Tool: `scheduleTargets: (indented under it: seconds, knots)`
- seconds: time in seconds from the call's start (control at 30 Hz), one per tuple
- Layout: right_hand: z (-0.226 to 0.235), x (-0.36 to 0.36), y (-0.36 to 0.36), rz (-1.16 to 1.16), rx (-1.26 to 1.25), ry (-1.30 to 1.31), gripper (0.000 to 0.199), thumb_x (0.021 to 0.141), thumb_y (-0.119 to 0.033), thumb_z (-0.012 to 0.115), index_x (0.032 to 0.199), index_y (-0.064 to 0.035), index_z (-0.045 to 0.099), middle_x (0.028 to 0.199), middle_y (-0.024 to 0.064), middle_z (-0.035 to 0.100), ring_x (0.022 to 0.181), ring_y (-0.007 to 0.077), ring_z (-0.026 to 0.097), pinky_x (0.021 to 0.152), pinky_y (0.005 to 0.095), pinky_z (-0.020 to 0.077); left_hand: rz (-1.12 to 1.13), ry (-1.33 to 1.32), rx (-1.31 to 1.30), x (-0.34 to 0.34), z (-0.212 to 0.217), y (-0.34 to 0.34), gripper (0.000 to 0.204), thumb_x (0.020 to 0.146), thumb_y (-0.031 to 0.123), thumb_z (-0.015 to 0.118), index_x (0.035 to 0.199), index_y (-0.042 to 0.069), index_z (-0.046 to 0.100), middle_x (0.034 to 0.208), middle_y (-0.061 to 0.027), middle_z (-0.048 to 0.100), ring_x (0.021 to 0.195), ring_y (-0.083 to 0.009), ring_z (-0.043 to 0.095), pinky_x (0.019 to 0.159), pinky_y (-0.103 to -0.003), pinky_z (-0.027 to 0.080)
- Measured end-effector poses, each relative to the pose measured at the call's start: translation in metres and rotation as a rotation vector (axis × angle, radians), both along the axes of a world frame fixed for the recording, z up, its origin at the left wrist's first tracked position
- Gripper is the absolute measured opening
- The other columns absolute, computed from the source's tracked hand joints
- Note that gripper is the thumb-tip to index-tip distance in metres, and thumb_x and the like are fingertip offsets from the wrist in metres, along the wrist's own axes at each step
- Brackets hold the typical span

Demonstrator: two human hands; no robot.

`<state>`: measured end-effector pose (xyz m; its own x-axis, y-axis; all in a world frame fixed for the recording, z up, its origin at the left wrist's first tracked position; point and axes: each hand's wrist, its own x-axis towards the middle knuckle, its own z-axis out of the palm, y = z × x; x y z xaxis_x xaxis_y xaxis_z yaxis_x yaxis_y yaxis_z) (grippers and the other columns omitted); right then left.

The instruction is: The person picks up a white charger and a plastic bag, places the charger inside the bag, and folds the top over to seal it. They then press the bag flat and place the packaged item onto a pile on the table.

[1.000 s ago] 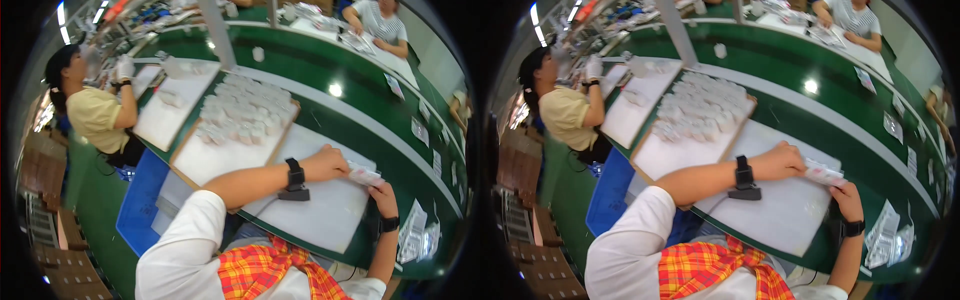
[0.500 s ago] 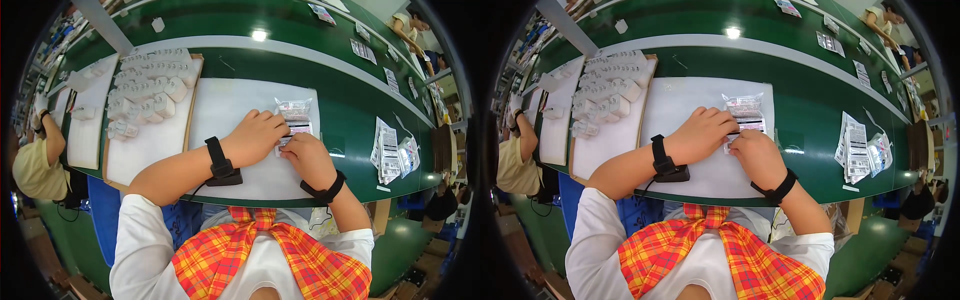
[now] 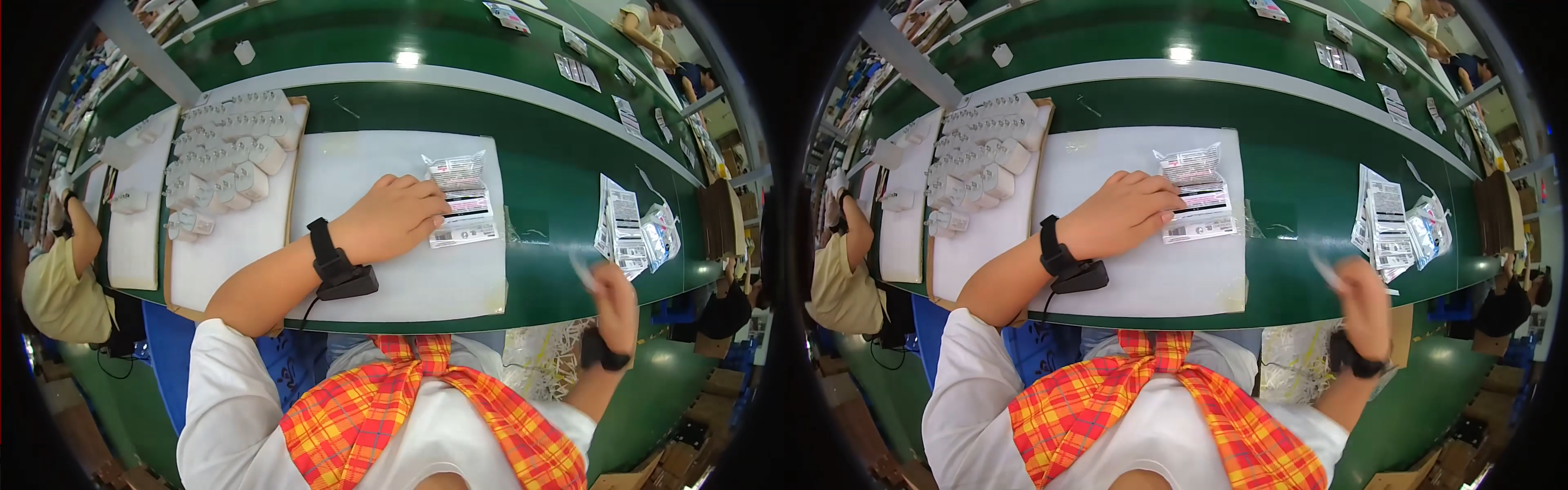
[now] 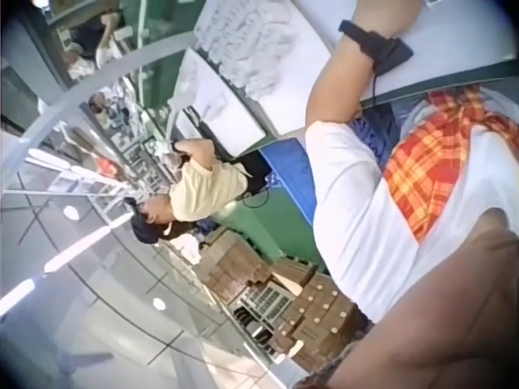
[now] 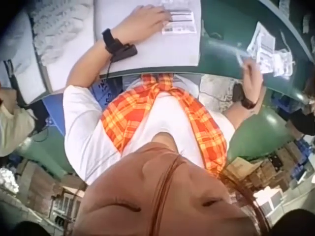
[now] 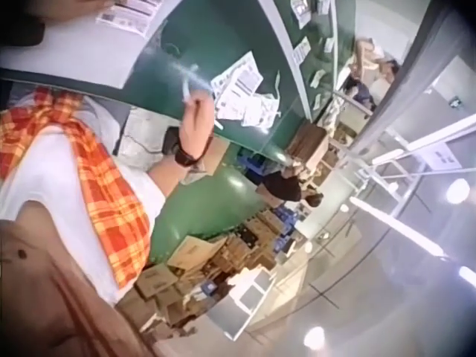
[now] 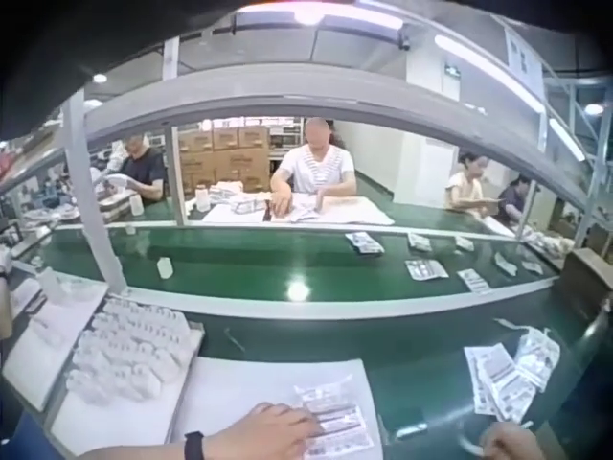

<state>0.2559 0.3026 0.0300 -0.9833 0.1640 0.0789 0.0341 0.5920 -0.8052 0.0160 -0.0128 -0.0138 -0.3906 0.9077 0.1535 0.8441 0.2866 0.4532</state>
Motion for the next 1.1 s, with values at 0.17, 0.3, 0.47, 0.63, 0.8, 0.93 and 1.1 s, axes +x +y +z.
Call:
scheduleTargets:
  seconds: [0.17,0.3,0.47,0.63,0.8,0.93,1.1]
  knots:
    - [-0.045,0.186,0.058,-0.783,0.363,-0.416,0.009,0.094,-0.006,0.057,0.098,0.002,0.058,0.089,0.0096,0.06,0.08,0.0181,0.056,0.075,0.0295,0.0467,0.0,0.059,-0.038,0.007,0.013,0.014,0.04,0.081,0.02,0.07,0.118,0.009,0.06,0.111,-0.0082,0.063,0.106,-0.0272,0.057,0.097,-0.042,0.039]
    - [-0.049,0.182,0.034,-0.895,0.387,-0.287,0.018,0.092,-0.004,0.059,0.109,0.0025,0.061,0.097,0.0114,0.065,0.087,0.02,0.061,0.079,0.0325,0.0493,0.105,0.082,-0.087,0.007,0.018,0.023,0.042,0.08,0.021,0.071,0.118,0.009,0.059,0.108,-0.0089,0.064,0.098,-0.0285,0.06,0.094,-0.041,0.042]
    - [0.012,-0.013,-0.049,-0.375,0.375,0.032,0.026,0.089,-0.006,0.064,0.114,0.0001,0.064,0.1,0.0131,0.066,0.09,0.0225,0.064,0.083,0.0322,0.0501,0.07,0.285,-0.052,0.012,0.007,0.021,0.04,0.079,0.017,0.071,0.117,0.011,0.059,0.103,-0.0095,0.065,0.091,-0.0285,0.062,0.09,-0.039,0.044]
    - [-0.014,-0.129,-0.096,-0.098,0.458,0.013,0.058,0.08,-0.027,0.077,0.127,-0.0024,0.053,0.103,0.0156,0.064,0.094,0.0316,0.065,0.082,0.0361,0.0516,0.06,0.224,-0.023,0.014,0.011,0.029,0.038,0.079,0.014,0.07,0.115,0.012,0.059,0.1,-0.0101,0.064,0.091,-0.0277,0.062,0.088,-0.039,0.044]
    - [-0.016,-0.148,-0.098,-0.029,0.367,-0.126,0.068,0.075,-0.029,0.079,0.13,-0.0023,0.048,0.103,0.0162,0.063,0.095,0.033,0.064,0.081,0.0364,0.0516,0.121,0.203,-0.061,0.015,0.008,0.027,0.029,0.078,0.014,0.07,0.105,0.009,0.062,0.094,-0.0089,0.061,0.09,-0.0261,0.059,0.086,-0.039,0.044]
    - [-0.015,-0.163,-0.085,-0.056,0.349,-0.248,0.067,0.073,-0.024,0.078,0.13,-0.002,0.048,0.104,0.0163,0.062,0.096,0.0334,0.064,0.081,0.0359,0.0515,0.087,0.335,-0.046,0.012,0.006,0.022,0.021,0.078,0.017,0.07,0.096,0.007,0.063,0.089,-0.0074,0.059,0.087,-0.0244,0.057,0.083,-0.038,0.043]
    - [-0.028,-0.175,-0.053,0.006,0.388,-0.068,0.065,0.072,-0.017,0.075,0.131,-0.0057,0.051,0.104,0.0158,0.061,0.097,0.0331,0.063,0.082,0.0368,0.0513,0.148,0.342,-0.134,0.017,0.01,0.014,0.022,0.078,0.024,0.071,0.087,0.005,0.064,0.085,-0.007,0.057,0.084,-0.0234,0.054,0.079,-0.037,0.041]
